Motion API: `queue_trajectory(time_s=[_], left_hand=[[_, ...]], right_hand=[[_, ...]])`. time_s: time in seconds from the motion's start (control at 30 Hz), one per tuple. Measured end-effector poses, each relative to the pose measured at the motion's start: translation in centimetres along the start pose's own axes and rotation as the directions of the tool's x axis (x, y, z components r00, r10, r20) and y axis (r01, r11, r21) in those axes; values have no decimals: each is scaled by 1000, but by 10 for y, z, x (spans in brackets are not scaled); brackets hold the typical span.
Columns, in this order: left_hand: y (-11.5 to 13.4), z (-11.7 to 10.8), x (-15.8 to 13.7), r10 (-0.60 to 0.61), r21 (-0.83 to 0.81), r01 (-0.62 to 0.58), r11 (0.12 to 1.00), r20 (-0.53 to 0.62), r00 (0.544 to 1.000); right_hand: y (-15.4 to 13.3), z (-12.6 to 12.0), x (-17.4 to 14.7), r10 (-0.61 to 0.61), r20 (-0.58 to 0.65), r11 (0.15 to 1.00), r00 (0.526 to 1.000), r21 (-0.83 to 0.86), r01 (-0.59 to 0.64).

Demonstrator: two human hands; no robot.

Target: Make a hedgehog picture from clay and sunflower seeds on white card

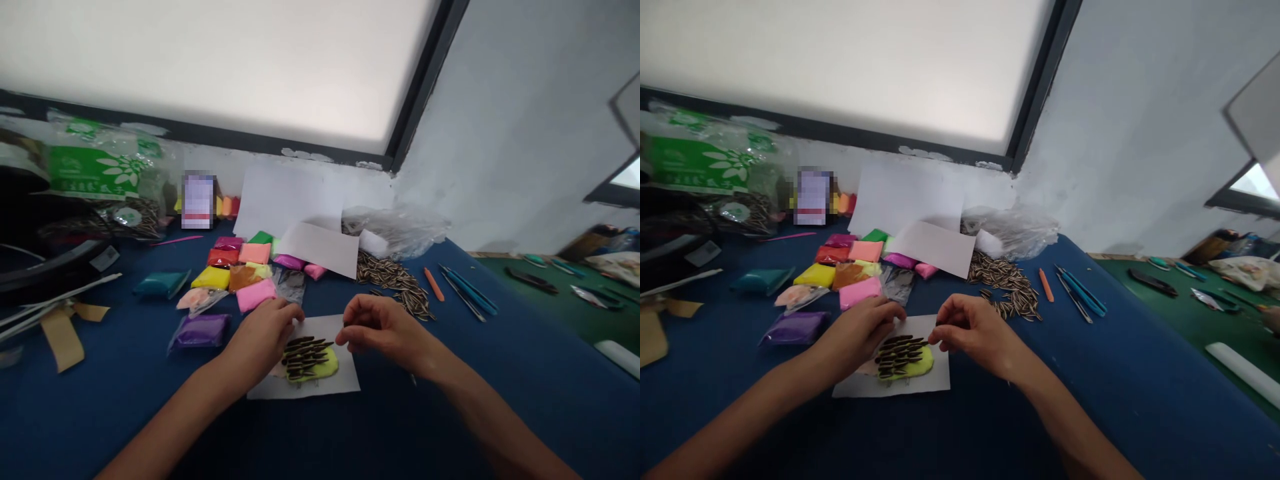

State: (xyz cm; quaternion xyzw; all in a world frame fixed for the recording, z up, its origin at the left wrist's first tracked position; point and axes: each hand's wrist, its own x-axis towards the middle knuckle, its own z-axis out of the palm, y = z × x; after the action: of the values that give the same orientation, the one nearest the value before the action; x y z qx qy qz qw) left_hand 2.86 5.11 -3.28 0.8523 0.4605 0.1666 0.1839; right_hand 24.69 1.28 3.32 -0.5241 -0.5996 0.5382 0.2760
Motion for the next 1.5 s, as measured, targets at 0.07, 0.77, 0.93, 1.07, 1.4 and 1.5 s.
queue_trajectory(time_s=[0.07,0.77,0.93,1.07,1.4,1.5], left_hand=[[0,1,0,2,-5,-2,1000,-3,1000],[-1,0,0,-14,-32,14,999,4,1000],[0,0,0,-8,-11,8,1000,5,1000],[0,0,1,-11,-11,11,1000,6,1000],[0,0,0,-8,-28,8,1000,0,1000],[0,0,0,-11,-25,11,1000,8,1000]], right_hand=[[1,0,-1,-18,35,1000,999,2,18],[-1,14,-11,-152,39,654,988,-746,130],[-1,17,-11,-171,24,663,985,-737,133],[1,18,-10,-174,-7,631,985,-768,106],[0,20,-9,-145,-14,622,989,-779,80],[0,21,-9,-146,-11,617,989,-783,82]])
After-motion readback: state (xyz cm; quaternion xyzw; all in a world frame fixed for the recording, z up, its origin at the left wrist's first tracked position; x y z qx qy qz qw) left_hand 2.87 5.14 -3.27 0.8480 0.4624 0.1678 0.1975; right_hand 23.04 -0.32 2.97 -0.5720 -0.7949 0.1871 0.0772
